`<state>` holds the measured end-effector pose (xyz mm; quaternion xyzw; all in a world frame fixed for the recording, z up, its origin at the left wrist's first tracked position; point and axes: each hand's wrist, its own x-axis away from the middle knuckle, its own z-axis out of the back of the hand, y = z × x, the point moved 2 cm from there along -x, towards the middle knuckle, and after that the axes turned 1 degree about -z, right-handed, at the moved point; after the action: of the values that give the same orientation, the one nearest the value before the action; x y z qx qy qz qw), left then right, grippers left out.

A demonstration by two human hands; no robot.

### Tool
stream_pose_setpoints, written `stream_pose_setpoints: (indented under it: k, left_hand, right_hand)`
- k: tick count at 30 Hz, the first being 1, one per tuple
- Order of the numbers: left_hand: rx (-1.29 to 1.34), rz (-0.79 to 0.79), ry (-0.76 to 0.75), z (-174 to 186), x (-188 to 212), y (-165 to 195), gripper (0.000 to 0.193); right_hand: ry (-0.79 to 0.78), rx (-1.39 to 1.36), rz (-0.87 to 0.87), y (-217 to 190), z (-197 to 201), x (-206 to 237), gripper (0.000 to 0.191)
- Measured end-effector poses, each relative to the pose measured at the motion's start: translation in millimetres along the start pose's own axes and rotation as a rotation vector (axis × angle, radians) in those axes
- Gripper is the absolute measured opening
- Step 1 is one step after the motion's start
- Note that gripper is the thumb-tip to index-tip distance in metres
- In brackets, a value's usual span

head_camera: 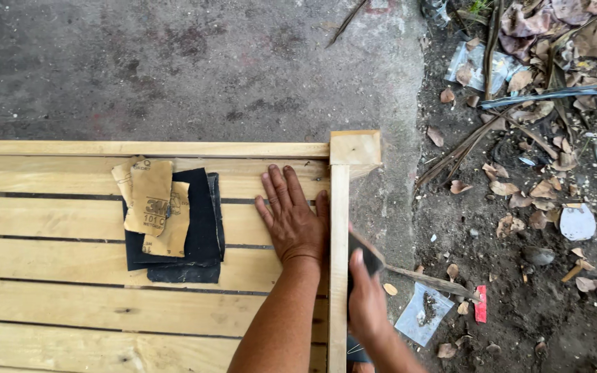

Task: The person sands a slatted wooden furniture frame with sheets of sandpaper, first smoothing the slats and side rails while the frame rests on the ground, then sanding the front rail and a corner leg. Spare sandpaper sheets rest on the slats throughout.

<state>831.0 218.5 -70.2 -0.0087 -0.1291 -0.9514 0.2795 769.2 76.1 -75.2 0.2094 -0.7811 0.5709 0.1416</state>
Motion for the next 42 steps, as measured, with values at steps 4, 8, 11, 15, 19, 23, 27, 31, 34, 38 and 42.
stream_pose_setpoints:
  k: [4,8,11,15,19,23,27,31,34,38,42]
  left_hand:
    - [-0.02,0.001,0.009,-0.9,-1.1,-2.7,0.082]
    - [0.003,0.018,-0.012,-1.9,-2.3,-6.3,0.083]
    - [0.017,0.006,0.007,-0.8,-2.8,-7.8,0.081]
    - [-0.005,-0.009,0.033,2.5,-4.3,-8.2,0.082]
    - [0.019,0.0,0.016,6.9,-7.3,-8.7,0.081]
    - [0.019,-0.003,0.023,11.2,-9.5,-9.5,0.08]
    - [0.028,-0.009,0.042,11.9,-12.8,-9.7,0.078]
    - [0.042,-0.012,0.067,8.9,-17.2,-10.6,0.075]
    - [0.034,-0.045,0.091,5.6,-14.8,-14.0,0.071]
    - [0.043,-0.06,0.095,1.7,-1.3,-22.6,0.067]
    - [0.048,-0.054,0.059,0.0,11.9,-28.7,0.064]
  right_hand:
    - [0.082,-0.083,-0.24,6.0,-6.0,-16.9,0.061]
    - [0.163,-0.082,-0.406,-6.6,-21.1,-62.5,0.065]
    - [0.173,0.069,-0.455,-9.7,-17.6,-16.6,0.064]
    - [0.002,-0.033,-0.253,4.2,-6.2,53.0,0.064]
    - [-0.012,-0.193,-0.253,20.8,-14.2,-32.2,0.058]
    - [-0.019,-0.219,-0.194,25.8,-20.3,-70.7,0.057]
    - [-0.067,-0.15,-0.272,38.5,-0.8,65.3,0.066]
    - [-0.145,-0.138,-0.242,44.6,3.4,102.0,0.065]
    - [-0.111,-0.135,-0.207,42.0,-7.6,31.5,0.062]
    - [-0.112,-0.082,-0.073,46.5,-9.9,13.4,0.061]
    - [-0.095,-0.027,-0.108,77.4,12.8,124.3,0.06]
